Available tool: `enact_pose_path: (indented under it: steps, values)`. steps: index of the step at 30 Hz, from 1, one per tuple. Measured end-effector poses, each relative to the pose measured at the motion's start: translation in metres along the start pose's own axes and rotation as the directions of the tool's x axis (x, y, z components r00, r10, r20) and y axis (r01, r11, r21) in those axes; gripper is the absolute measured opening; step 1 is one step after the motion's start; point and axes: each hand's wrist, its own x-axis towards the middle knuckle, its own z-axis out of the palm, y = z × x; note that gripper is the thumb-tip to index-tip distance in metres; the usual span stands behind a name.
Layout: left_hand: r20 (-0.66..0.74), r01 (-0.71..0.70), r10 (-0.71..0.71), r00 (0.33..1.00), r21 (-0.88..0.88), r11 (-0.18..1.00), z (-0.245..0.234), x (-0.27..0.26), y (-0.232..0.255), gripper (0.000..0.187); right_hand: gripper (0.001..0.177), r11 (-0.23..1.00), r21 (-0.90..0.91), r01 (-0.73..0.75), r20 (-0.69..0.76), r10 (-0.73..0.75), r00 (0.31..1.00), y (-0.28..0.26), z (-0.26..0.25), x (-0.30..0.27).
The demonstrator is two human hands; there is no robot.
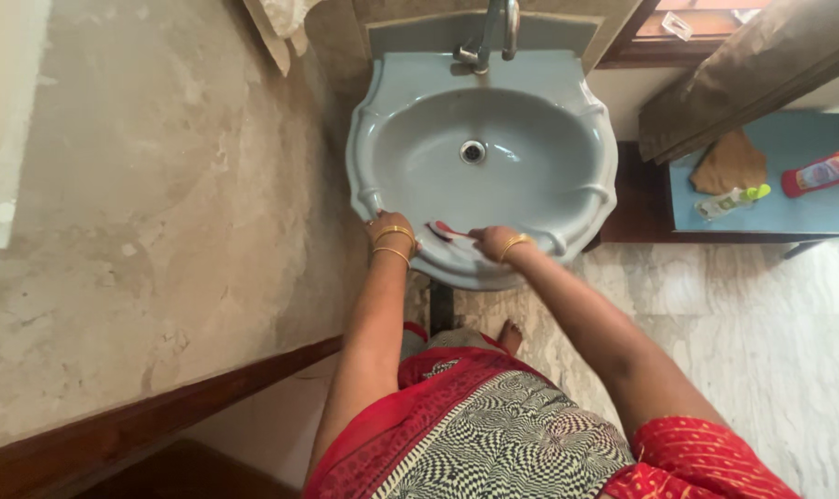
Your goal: The person scrubs the interior surfaces and rim of a light-blue pedestal sink using a red-handled brush by hand.
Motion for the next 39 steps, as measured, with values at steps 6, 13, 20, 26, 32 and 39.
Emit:
enact_pose_path:
  steps: [6, 13, 20, 26, 32, 39]
  values:
    - [-0.002, -0.014, 0.014, 1.0, 0.006, 1.0, -0.007, -0.01, 0.0, 0.094, 0.041, 0.866, -0.396, -0.306, -0.209, 0.239, 0.948, 0.097, -0.026, 0.009]
    - [0.059, 0.01, -0.01, 0.998, 0.002, 1.0, -0.002, 0.003, 0.005, 0.113, 0.041, 0.992, -0.125, 0.031, -0.055, -0.038, 0.998, 0.021, 0.028, 0.031]
    - [0.045, 0.005, -0.006, 0.999, 0.02, 1.0, 0.008, 0.019, 0.0, 0.125, 0.035, 0.898, -0.234, -0.373, -0.17, 0.34, 0.925, 0.081, -0.021, 0.004]
    - [0.12, 0.032, -0.031, 0.992, -0.01, 0.999, 0.001, 0.014, 0.002, 0.132, 0.057, 0.945, -0.134, -0.298, -0.23, 0.263, 0.937, 0.061, 0.019, 0.028]
    - [0.002, -0.017, 0.017, 1.0, 0.02, 1.0, 0.004, 0.017, 0.001, 0.095, 0.042, 0.976, 0.152, 0.153, -0.217, -0.119, 0.969, 0.002, 0.037, 0.046]
    - [-0.006, 0.02, -0.021, 1.0, -0.082, 0.996, -0.01, -0.011, -0.007, 0.125, 0.033, 0.878, -0.201, -0.435, -0.243, 0.386, 0.89, 0.118, -0.033, 0.006]
